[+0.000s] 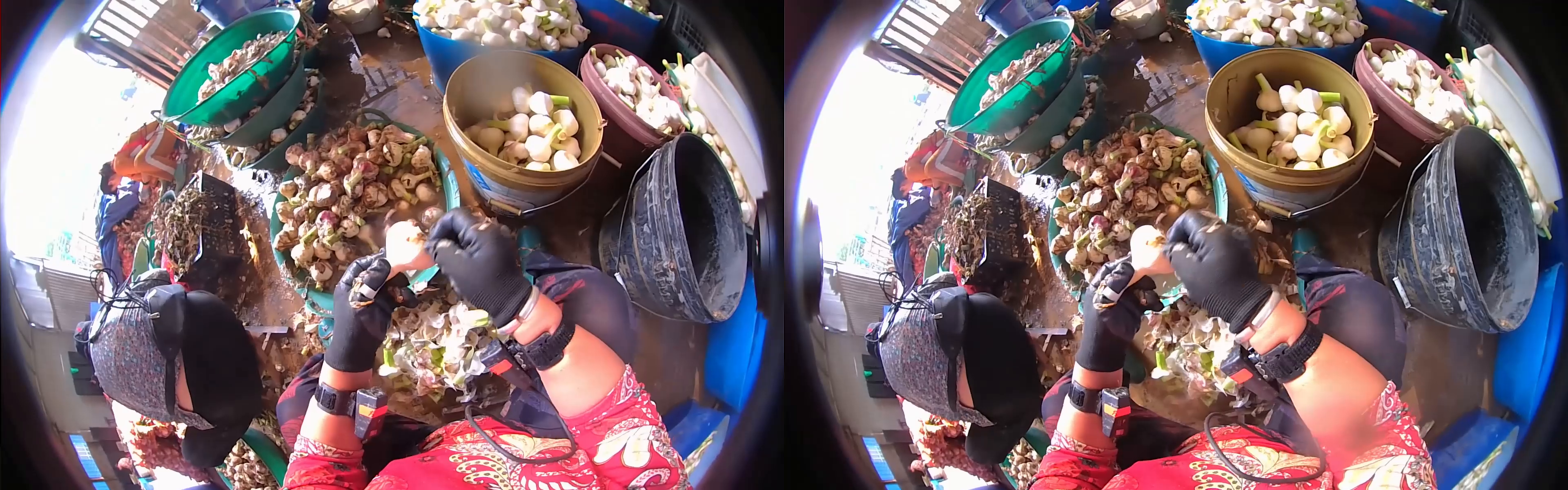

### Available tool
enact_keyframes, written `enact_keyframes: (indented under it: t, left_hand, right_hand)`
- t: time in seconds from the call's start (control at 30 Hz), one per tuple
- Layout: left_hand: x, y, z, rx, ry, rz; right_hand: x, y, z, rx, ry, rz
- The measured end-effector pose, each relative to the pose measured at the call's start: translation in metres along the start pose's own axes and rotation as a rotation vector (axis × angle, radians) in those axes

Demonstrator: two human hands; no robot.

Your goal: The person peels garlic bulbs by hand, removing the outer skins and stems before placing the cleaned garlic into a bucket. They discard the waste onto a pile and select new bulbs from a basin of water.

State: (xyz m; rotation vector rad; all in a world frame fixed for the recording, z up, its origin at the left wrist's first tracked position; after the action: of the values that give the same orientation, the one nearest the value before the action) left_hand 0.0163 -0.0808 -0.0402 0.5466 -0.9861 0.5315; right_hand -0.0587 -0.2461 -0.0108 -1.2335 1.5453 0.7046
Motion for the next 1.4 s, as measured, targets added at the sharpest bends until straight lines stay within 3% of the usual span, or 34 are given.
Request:
enact_keyframes:
  t: [0.07,0.1,0.13,0.23,0.27,0.3,0.33,0.37,0.4,0.47,0.5,0.53,0.57,0.6,0.63,0.67,0.73,0.87,0.97,1.0,1.1,1.17,1.23,1.27,1.33,1.4]
  left_hand:
    - [0.001,-0.001,-0.002,0.004,0.004,0.006]
    - [0.005,-0.001,0.003,0.032,0.030,0.015]
    - [0.005,-0.002,0.002,0.030,0.025,0.016]
    - [0.011,-0.016,0.007,-0.098,-0.033,0.014]
    - [0.020,-0.029,0.014,-0.191,-0.085,0.014]
    - [0.033,-0.041,0.034,-0.278,-0.138,0.152]
    - [0.061,-0.045,0.066,-0.262,-0.543,0.327]
    - [0.071,-0.059,0.071,-0.265,-0.505,0.313]
    - [0.077,-0.072,0.077,-0.362,0.046,0.220]
    - [0.088,-0.073,0.079,-0.280,-0.044,0.243]
    - [0.077,-0.076,0.059,-0.261,-0.071,0.178]
    - [0.057,-0.080,0.031,-0.236,-0.204,0.122]
    - [0.035,-0.077,0.006,-0.165,-0.564,0.042]
    - [-0.007,-0.084,-0.045,-0.086,-0.697,-0.147]
    - [-0.026,-0.072,-0.063,-0.179,-1.488,0.056]
    - [-0.047,-0.066,-0.079,-0.237,-1.701,-0.165]
    - [-0.074,-0.069,-0.094,-0.160,-1.472,-0.257]
    - [-0.110,-0.129,-0.103,-0.134,-1.444,-0.058]
    - [-0.138,-0.176,-0.105,-0.140,-1.482,-0.248]
    - [-0.150,-0.187,-0.110,-0.103,-1.488,-0.326]
    - [-0.191,-0.196,-0.140,-0.132,-1.488,-0.348]
    - [-0.187,-0.177,-0.137,-0.127,-1.493,-0.378]
    - [-0.180,-0.151,-0.134,0.003,-0.452,-0.438]
    - [-0.169,-0.141,-0.126,-0.027,-0.235,-0.423]
    - [-0.141,-0.121,-0.118,-0.160,-0.006,-0.347]
    - [-0.075,-0.084,-0.061,-0.004,-0.101,-0.193]
  right_hand:
    - [0.014,-0.006,-0.022,0.179,-0.169,0.181]
    - [0.028,-0.010,-0.029,0.312,-0.360,0.151]
    - [0.032,-0.008,-0.030,0.316,-0.364,0.149]
    - [0.023,-0.002,-0.026,-0.088,-0.121,0.299]
    - [0.027,0.000,-0.023,-0.083,-0.119,0.302]
    - [0.032,0.002,-0.006,-0.351,0.084,0.195]
    - [0.034,0.008,0.010,-0.619,0.283,0.082]
    - [0.032,0.011,0.009,-0.676,0.270,0.098]
    - [0.033,0.012,0.006,-0.685,0.267,0.106]
    - [0.035,0.005,-0.019,-0.272,0.250,0.179]
    - [0.028,0.002,-0.033,-0.217,0.242,0.227]
    - [0.020,0.001,-0.048,-0.161,0.234,0.275]
    - [0.014,0.000,-0.057,-0.121,0.201,0.274]
    - [0.014,0.001,-0.060,-0.123,0.201,0.276]
    - [0.014,0.001,-0.062,-0.109,0.132,0.253]
    - [0.014,0.002,-0.062,-0.095,0.062,0.233]
    - [0.010,0.003,-0.058,-0.101,0.027,0.254]
    - [0.004,-0.004,-0.059,-0.001,0.063,0.188]
    - [0.007,-0.005,-0.058,-0.071,-0.151,0.377]
    - [0.007,-0.007,-0.059,-0.077,-0.073,0.349]
    - [0.006,-0.014,-0.061,-0.047,-0.012,0.277]
    - [0.006,-0.017,-0.059,-0.110,-0.081,0.377]
    - [0.006,-0.015,-0.058,-0.117,-0.127,0.376]
    - [0.006,-0.014,-0.056,-0.124,-0.163,0.372]
    - [0.011,-0.013,-0.048,-0.089,-0.115,0.257]
    - [0.019,-0.008,-0.031,-0.154,-0.202,0.391]
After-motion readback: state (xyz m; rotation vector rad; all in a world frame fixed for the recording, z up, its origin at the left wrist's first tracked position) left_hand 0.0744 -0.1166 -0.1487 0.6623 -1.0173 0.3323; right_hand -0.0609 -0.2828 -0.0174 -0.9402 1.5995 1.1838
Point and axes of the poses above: each hand's wrist, its own y-axis away from the middle knuckle, its own z-axis out of the palm, x = y × z, the point moved 4 cm from there along -y, towards the middle knuckle, and after that the axes turned 12 degrees about -x, right-handed, at the moved point
